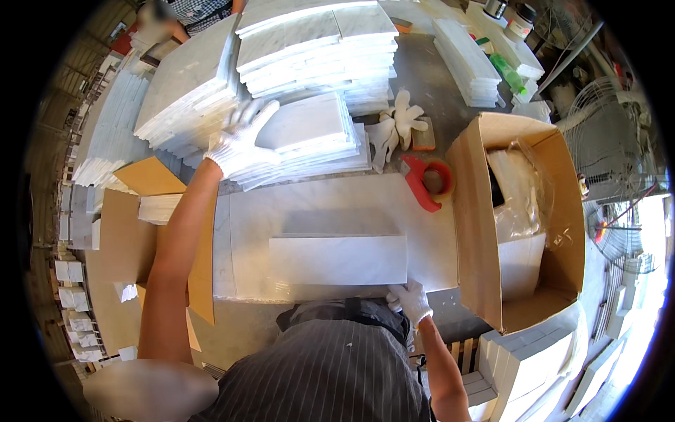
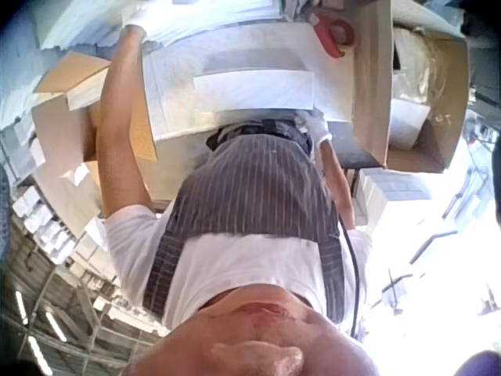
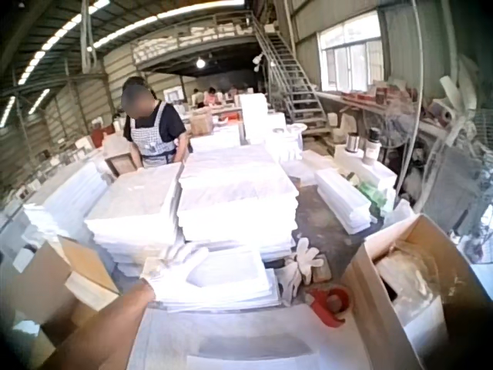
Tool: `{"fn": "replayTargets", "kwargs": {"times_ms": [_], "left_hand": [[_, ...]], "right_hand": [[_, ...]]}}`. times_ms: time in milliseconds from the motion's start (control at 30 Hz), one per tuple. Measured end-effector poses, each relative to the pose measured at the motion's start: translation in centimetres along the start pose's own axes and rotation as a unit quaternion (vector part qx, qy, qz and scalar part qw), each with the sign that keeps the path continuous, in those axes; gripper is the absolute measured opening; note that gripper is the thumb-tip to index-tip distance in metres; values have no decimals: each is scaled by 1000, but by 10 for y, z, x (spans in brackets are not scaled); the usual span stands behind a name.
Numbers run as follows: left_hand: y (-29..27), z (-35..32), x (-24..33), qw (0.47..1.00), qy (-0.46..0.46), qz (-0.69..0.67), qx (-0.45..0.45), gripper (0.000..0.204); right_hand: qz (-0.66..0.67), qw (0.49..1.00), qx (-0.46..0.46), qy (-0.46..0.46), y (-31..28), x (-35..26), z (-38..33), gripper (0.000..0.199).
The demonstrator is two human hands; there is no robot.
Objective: The person wraps rectangular white tiles individually in clear plastic film. They pick a tile, place it on a sheet of film, fold the film around the tile, and place the wrapped unit into a cardboard box. The process repeats continuously.
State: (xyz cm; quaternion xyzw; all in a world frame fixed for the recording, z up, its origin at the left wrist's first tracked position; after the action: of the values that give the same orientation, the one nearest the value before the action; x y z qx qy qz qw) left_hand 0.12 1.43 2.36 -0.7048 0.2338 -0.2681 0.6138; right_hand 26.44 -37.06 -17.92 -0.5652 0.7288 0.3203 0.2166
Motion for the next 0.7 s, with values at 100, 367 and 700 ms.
{"fn": "replayTargets", "kwargs": {"times_ms": [100,367,700], "left_hand": [[1,11,-4,994,-12,-29,-103,107],[23,-5,17,992,3,59,-114,102],[-37,-13,50,947,-28,-254,-197,91]], "right_hand": [[7,1000,-4,-6,-2,7,1,30],[-12,1000,-6,4,-5,7,3,31],[-7,1000,-12,-3,-2,-12,-4,26]]}}
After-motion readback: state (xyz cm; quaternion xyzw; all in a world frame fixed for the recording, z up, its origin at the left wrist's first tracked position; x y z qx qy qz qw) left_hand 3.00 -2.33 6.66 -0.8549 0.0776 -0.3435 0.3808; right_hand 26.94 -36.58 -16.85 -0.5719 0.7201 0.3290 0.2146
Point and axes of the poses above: each hand's wrist, its own z-axis towards the middle knuckle, its own y-axis out of the palm, x = y × z, the point moved 2 cm from there along z, towards the middle knuckle, and after that the axes turned 12 degrees about -x, right-handed, at the moved point
